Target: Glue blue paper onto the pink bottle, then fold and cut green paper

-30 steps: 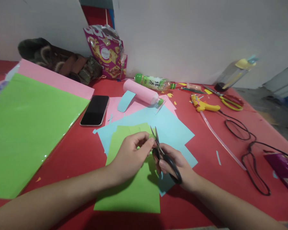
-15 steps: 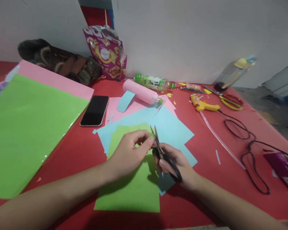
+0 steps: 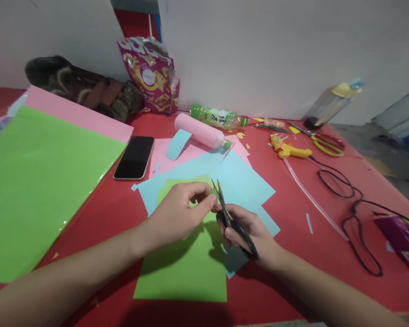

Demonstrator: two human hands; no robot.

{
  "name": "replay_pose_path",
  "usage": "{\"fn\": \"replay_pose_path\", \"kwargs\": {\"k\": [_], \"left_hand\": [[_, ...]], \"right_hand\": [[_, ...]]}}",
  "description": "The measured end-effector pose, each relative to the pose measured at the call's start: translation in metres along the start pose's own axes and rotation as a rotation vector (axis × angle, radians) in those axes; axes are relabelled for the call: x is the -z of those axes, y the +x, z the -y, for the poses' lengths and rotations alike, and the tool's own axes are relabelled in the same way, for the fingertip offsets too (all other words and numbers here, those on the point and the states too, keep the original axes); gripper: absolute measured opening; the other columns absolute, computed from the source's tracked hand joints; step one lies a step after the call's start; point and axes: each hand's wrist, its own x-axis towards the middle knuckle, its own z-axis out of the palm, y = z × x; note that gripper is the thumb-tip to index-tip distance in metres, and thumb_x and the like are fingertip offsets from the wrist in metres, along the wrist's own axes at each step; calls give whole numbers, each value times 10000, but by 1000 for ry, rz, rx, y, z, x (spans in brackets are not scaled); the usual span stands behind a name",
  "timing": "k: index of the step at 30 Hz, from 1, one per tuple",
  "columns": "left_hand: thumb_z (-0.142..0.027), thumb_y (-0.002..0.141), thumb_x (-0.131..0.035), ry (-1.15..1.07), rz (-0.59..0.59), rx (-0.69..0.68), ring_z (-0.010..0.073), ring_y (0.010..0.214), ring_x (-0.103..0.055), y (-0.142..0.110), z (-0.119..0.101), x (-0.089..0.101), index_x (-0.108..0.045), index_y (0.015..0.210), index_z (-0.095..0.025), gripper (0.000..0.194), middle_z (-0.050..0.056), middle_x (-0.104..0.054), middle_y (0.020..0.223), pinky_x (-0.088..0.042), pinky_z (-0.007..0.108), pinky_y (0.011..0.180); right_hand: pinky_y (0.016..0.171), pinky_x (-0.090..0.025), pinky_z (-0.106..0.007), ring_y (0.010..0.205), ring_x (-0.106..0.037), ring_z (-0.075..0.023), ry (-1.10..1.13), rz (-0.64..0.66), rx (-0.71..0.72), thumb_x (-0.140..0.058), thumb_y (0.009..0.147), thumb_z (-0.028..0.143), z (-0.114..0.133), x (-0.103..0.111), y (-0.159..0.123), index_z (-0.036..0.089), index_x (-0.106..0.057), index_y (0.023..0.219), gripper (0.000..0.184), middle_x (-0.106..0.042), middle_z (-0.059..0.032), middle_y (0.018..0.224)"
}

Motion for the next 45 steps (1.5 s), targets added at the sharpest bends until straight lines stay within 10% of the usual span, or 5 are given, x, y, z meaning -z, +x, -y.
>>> {"fn": "replay_pose_path", "kwargs": {"k": [45], "left_hand": [[-280, 730, -440, 90, 294, 190, 70, 460, -366, 6, -1, 27, -496, 585, -166, 193, -60, -379, 481, -274, 180, 445]], "right_hand": [[413, -269, -196, 446, -332, -28, 68, 29, -59, -655, 618, 379, -9, 0, 1, 154, -514, 907, 392, -363, 74, 573]]}}
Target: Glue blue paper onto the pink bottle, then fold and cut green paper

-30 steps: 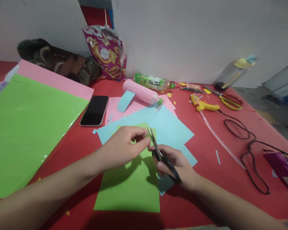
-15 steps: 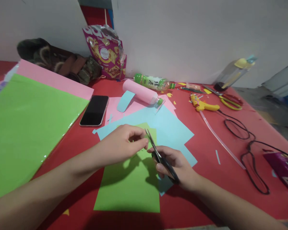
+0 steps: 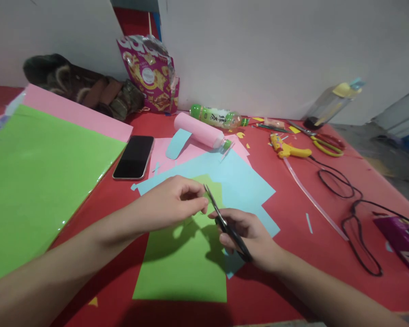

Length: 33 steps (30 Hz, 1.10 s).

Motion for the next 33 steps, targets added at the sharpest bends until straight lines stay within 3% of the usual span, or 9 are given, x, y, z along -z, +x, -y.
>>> {"fn": "replay_pose_path", "kwargs": {"k": [18, 25, 29, 33], "left_hand": [[-299, 724, -455, -37, 118, 7, 91, 518, -429, 4, 2, 9, -514, 559, -158, 225, -36, -444, 517, -328, 198, 511], [-291, 703, -463, -41, 124, 15, 95, 524, -437, 4, 2, 8, -484, 538, -157, 213, -32, -454, 525, -334, 194, 506], [-264, 710, -437, -11, 166, 0, 84, 496, -411, 4, 4, 5, -486, 544, -153, 205, -38, -428, 512, -319, 187, 485], [-239, 698, -428, 70, 254, -45, 80, 465, -393, 6, 7, -5, -540, 577, -145, 190, -35, -414, 496, -283, 181, 442]], "right_hand": [[383, -270, -196, 406, -349, -25, -71, -38, -28, -650, 617, 258, 1, 0, 2, 150, -519, 893, 324, -373, 91, 529], [377, -290, -189, 378, -388, -26, -41, -76, -34, -663, 596, 375, -2, 1, 4, 153, -494, 904, 416, -413, 83, 541], [464, -356, -208, 500, -453, -57, -1, -74, 56, -674, 572, 433, -1, 2, 5, 176, -445, 950, 512, -437, 53, 633], [578, -398, -234, 650, -506, -87, 42, -108, 129, -674, 614, 311, -1, 2, 5, 222, -378, 950, 456, -435, 35, 740]]}}
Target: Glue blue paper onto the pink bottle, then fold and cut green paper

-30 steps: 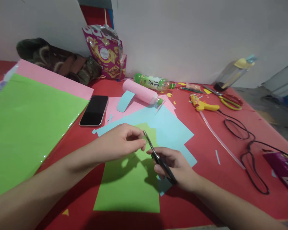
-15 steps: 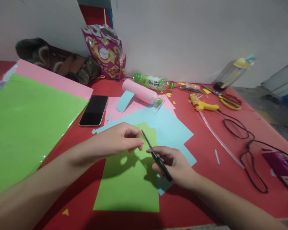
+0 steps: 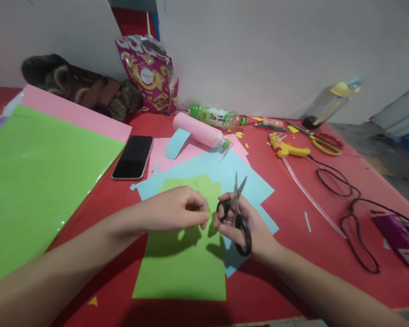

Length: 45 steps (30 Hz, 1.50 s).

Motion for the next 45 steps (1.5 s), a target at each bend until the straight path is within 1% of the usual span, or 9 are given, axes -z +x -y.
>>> {"fn": "replay_pose_path", "kwargs": {"k": [6, 13, 17, 25, 32, 36, 40, 43, 45], "left_hand": [[-163, 660, -383, 50, 102, -64, 74, 448, -344, 4, 2, -18, -526, 573, -142, 168, -33, -403, 485, -243, 187, 417], [-138, 627, -381, 95, 64, -111, 72, 435, -264, 5, 4, -21, -368, 486, -163, 143, -47, -301, 465, -193, 211, 405], [-155, 672, -390, 122, 48, -163, 72, 449, -303, 6, 6, -19, -404, 510, -159, 163, -47, -340, 475, -220, 202, 427], [-168, 734, -406, 143, -166, -267, 107, 606, -463, 13, 7, -25, -525, 699, -147, 127, -4, -526, 646, -345, 207, 574], [-206, 779, -382, 73, -342, -238, 100, 595, -454, 19, 7, -39, -500, 681, -154, 162, -16, -500, 634, -355, 215, 580], [-222, 789, -384, 48, -400, -224, 89, 557, -412, 20, 7, -45, -467, 618, -160, 200, -40, -433, 570, -333, 210, 555], [-218, 779, -400, -11, -384, -217, 85, 556, -402, 19, 7, -43, -457, 613, -159, 185, -42, -429, 569, -332, 202, 549], [-218, 771, -415, -97, -366, -192, 80, 539, -405, 16, 6, -36, -455, 620, -158, 168, -48, -429, 552, -332, 193, 531], [-213, 772, -414, -175, -365, -183, 73, 522, -404, 14, 5, -31, -453, 618, -157, 169, -53, -430, 540, -329, 186, 514]], "right_hand": [[583, -390, -223, 651, -489, -80, -119, 1, 12, -620, 638, 168, 1, -2, -2, 217, -375, 926, 381, -460, 32, 738], [543, -370, -213, 593, -439, -71, -262, 46, -6, -615, 626, 157, 3, -1, -2, 203, -395, 911, 364, -460, 38, 693], [554, -376, -218, 599, -449, -73, -241, 0, 10, -607, 627, 154, 2, -1, -1, 207, -394, 904, 353, -459, 40, 688], [535, -391, -218, 577, -454, -75, -135, -284, 109, -612, 630, 200, 1, 0, 3, 228, -393, 895, 345, -438, 51, 674], [568, -403, -216, 643, -473, -91, -102, -364, 172, -613, 635, 175, -1, 1, 2, 241, -403, 901, 346, -450, 47, 689], [574, -397, -215, 646, -468, -90, -99, -362, 167, -608, 639, 167, -1, -1, 0, 238, -406, 905, 342, -448, 46, 695], [555, -380, -216, 599, -447, -80, -103, -334, 123, -613, 649, 200, 2, -1, 0, 240, -401, 915, 343, -448, 48, 697], [557, -367, -224, 574, -422, -76, -100, -263, 65, -620, 658, 265, 3, -1, 1, 232, -404, 926, 346, -425, 51, 681], [578, -364, -239, 589, -415, -83, -97, -169, 18, -609, 671, 337, 3, -1, 1, 219, -409, 936, 353, -411, 43, 678]]}}
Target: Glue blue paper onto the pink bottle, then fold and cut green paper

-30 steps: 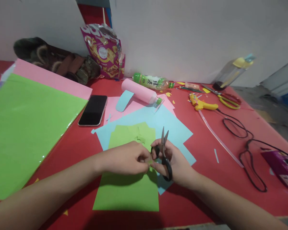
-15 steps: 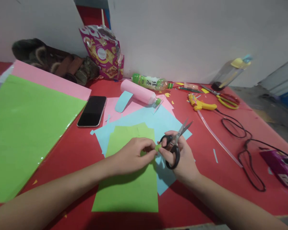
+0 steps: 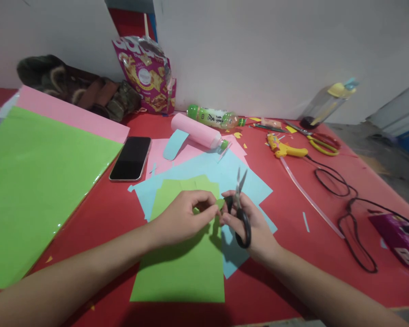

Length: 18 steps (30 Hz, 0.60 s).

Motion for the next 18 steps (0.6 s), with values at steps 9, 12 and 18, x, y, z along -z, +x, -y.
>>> {"fn": "replay_pose_path", "kwargs": {"k": [9, 12, 18], "left_hand": [[-175, 760, -430, -165, -118, -30, 56, 509, -402, -2, -4, 7, -421, 556, -151, 205, -58, -416, 527, -331, 171, 503], [-160, 749, -431, -159, -109, -4, 57, 508, -398, -3, -5, 4, -430, 575, -153, 173, -61, -410, 524, -327, 170, 491], [-164, 751, -438, -162, -139, -12, 54, 501, -407, -4, -6, 2, -455, 584, -151, 168, -60, -431, 525, -334, 163, 485]], "right_hand": [[688, -361, -281, 737, -402, -123, -91, 331, -12, -540, 726, 427, 1, 3, -7, 229, -402, 1044, 400, -403, 1, 800], [673, -359, -279, 729, -394, -125, -125, 338, 6, -529, 737, 418, 2, 4, -7, 226, -408, 1034, 374, -405, 2, 789], [613, -341, -272, 658, -384, -105, -84, 349, 0, -532, 728, 443, 0, 3, -6, 186, -415, 994, 387, -394, 17, 731]]}}
